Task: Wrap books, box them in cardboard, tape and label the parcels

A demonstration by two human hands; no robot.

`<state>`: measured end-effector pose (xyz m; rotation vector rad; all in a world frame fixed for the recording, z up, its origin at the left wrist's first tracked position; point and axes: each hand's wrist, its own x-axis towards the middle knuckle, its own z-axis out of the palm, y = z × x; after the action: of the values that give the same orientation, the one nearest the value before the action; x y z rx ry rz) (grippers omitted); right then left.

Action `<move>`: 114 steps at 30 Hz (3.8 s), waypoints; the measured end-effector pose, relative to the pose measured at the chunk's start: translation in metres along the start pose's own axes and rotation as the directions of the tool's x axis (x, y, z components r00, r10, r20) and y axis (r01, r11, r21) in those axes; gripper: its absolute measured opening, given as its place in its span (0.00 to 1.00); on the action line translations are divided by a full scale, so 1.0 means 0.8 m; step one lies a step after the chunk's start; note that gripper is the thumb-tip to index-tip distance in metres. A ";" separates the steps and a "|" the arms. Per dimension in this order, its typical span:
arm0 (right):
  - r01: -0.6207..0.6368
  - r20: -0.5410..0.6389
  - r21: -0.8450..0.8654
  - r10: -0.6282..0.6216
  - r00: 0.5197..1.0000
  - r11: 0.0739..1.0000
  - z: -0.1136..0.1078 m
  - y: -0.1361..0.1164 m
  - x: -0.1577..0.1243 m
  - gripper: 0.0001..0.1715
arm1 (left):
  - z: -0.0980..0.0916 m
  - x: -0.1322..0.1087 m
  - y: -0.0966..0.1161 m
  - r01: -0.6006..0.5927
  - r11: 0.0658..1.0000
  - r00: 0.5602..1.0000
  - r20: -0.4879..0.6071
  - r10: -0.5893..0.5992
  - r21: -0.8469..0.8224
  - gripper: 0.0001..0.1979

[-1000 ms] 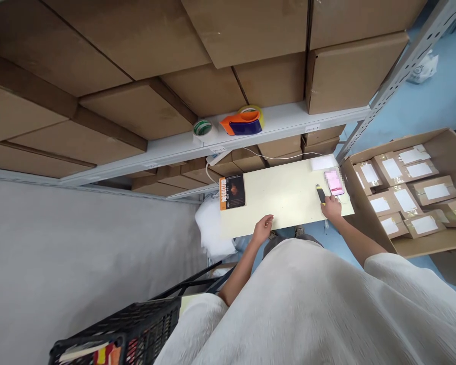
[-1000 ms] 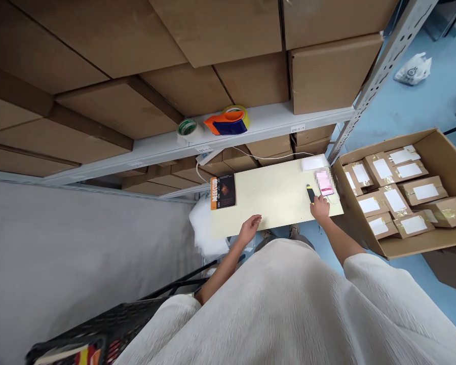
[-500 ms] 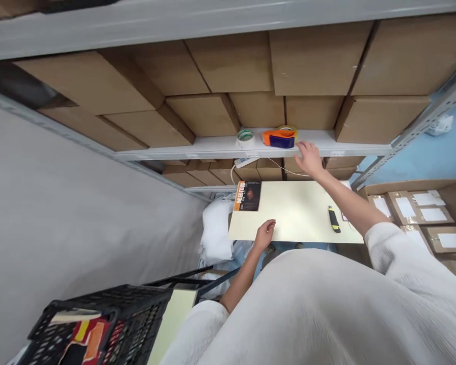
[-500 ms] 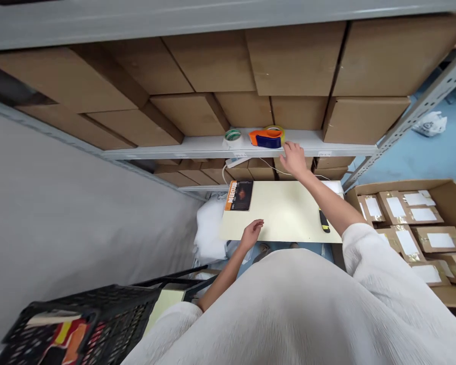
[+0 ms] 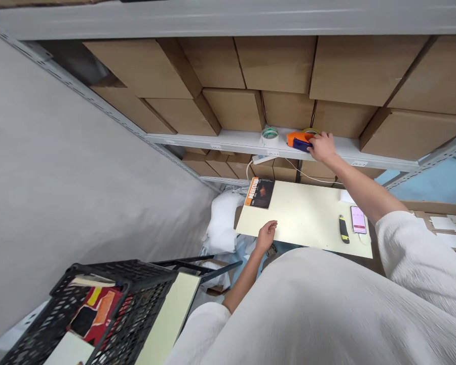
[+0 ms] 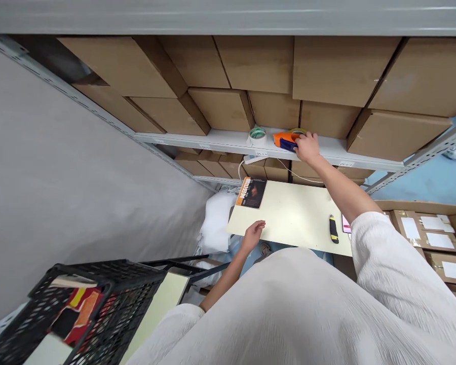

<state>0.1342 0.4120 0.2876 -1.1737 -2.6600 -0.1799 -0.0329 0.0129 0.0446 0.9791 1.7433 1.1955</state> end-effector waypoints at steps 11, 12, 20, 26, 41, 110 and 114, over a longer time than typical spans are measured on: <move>0.003 -0.110 0.000 -0.003 0.994 1.000 -0.029 -0.013 -0.153 0.27 | 0.023 0.049 0.003 -0.027 0.999 0.982 0.185 0.020 0.030 0.14; -0.015 -0.117 0.008 0.016 0.993 1.000 -0.030 -0.016 -0.173 0.26 | 0.027 0.052 0.004 -0.029 0.999 0.979 0.204 0.022 0.030 0.14; -0.365 0.091 0.137 0.356 0.930 0.921 0.050 -0.046 -0.305 0.24 | 0.048 0.050 0.007 -0.042 0.996 0.956 0.294 0.018 0.076 0.13; -0.644 0.391 0.064 0.574 0.719 0.763 0.134 -0.062 -0.352 0.19 | 0.048 0.040 0.013 -0.037 0.991 0.946 0.323 -0.006 0.127 0.13; -0.692 0.540 0.015 0.577 0.613 0.722 0.218 -0.048 -0.384 0.21 | 0.043 -0.015 -0.005 0.072 0.987 0.966 0.235 -0.105 0.142 0.14; -0.450 0.744 0.537 -0.148 0.652 0.714 0.605 -0.699 0.076 0.09 | -0.412 0.067 -0.287 0.311 0.937 0.662 -0.671 -0.335 -0.161 0.18; -0.568 0.801 0.492 -0.086 0.593 0.660 0.686 -0.703 0.084 0.10 | -0.411 0.086 -0.341 0.316 0.932 0.646 -0.680 -0.347 -0.175 0.18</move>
<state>-0.4125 0.1933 -0.2367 -1.5123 -2.5520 1.6714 -0.4012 -0.1084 -0.1475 0.1073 2.3423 1.4477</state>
